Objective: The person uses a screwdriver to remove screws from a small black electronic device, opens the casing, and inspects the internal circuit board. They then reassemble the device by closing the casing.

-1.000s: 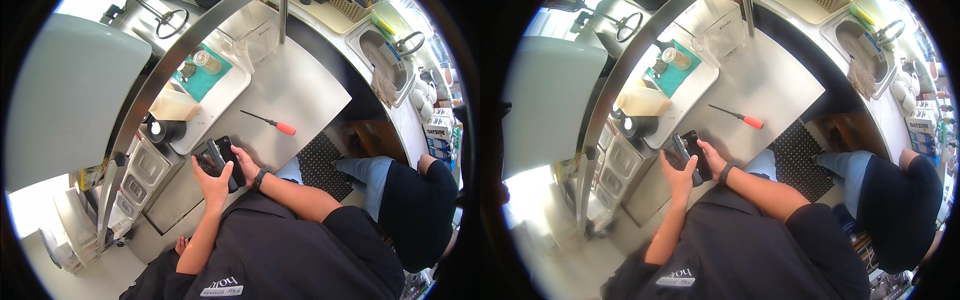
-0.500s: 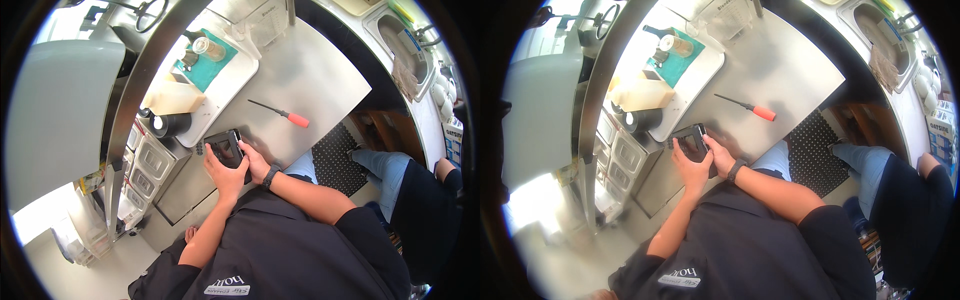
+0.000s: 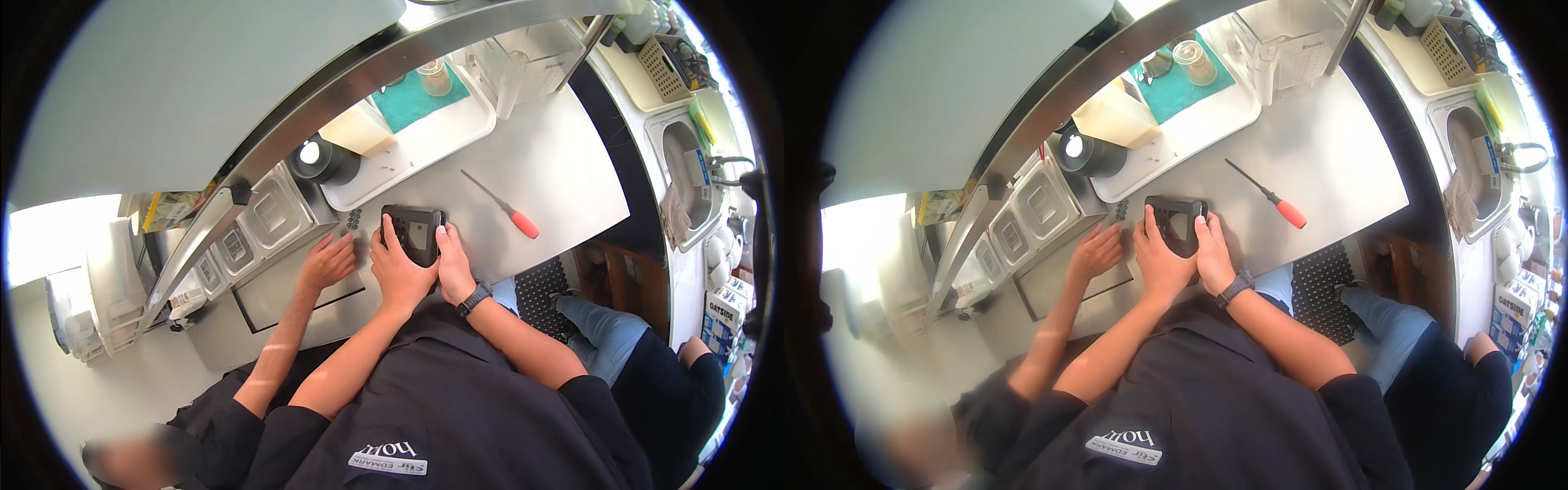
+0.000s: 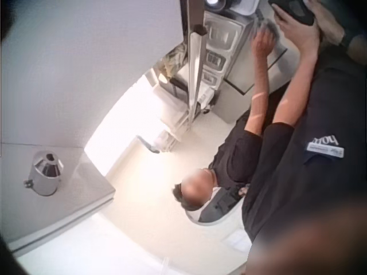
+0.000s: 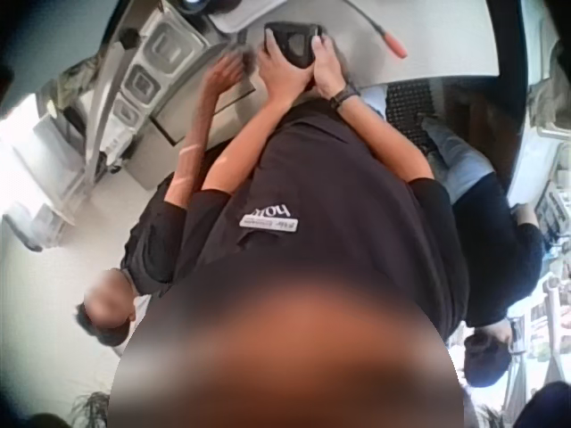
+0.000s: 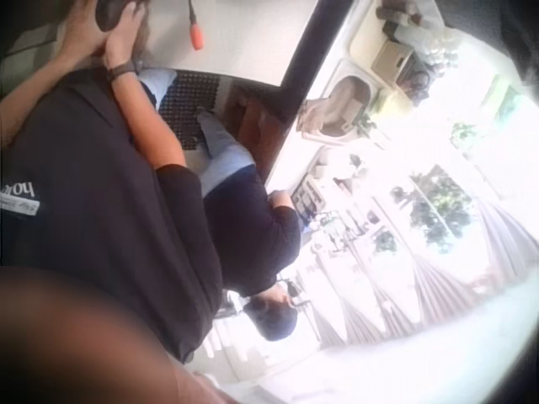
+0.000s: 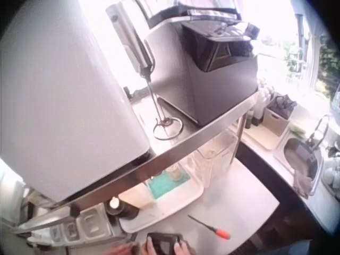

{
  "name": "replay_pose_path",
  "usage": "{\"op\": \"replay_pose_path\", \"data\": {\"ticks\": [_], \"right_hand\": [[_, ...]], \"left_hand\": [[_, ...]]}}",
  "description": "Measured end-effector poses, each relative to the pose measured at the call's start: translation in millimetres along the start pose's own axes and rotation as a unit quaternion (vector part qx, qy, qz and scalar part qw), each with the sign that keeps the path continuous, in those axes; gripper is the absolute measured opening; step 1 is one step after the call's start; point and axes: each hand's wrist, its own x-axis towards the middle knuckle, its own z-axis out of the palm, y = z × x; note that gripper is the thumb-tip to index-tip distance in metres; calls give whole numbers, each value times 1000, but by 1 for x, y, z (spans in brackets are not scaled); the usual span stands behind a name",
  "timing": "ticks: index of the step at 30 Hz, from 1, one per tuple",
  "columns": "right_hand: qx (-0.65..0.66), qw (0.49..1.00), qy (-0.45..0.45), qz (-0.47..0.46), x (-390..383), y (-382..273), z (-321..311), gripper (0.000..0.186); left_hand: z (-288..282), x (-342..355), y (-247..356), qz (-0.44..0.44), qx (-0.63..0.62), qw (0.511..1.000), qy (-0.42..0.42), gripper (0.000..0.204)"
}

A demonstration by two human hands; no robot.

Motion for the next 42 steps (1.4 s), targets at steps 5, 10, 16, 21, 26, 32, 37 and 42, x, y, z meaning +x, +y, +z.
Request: {"op": "replay_pose_path", "data": {"ticks": [5, 10, 16, 21, 26, 32, 37, 42], "right_hand": [[-295, 949, 17, -112, -2, -2, 1, 53], [-423, 895, 67, -121, -5, -4, -2, 72], [-433, 893, 50, -115, -3, -6, -11, 70], [-375, 918, 67, -115, 0, -6, -19, 63], [-373, 921, 63, -98, -1, -11, -22, 56], [-333, 938, 56, -73, 3, -13, -26, 52], [-342, 935, 54, -77, 7, -12, -32, 52], [-385, 916, 68, -91, 2, -17, -25, 50]], "left_hand": [[-2, -1, 5, -49, 6, 999, -6, 122], [4, -4, 6, -60, 31, 998, 16, 115], [10, -4, 3, -52, 42, 997, 28, 116], [12, -6, 1, -41, 20, 998, 46, 123], [12, -7, -2, -21, 2, 997, 70, 132], [-4, -9, -10, -14, -83, 995, 49, 135], [-23, -11, -31, -9, -276, 961, 15, 131], [-29, -9, -54, -63, -471, 878, -60, 126]]}}
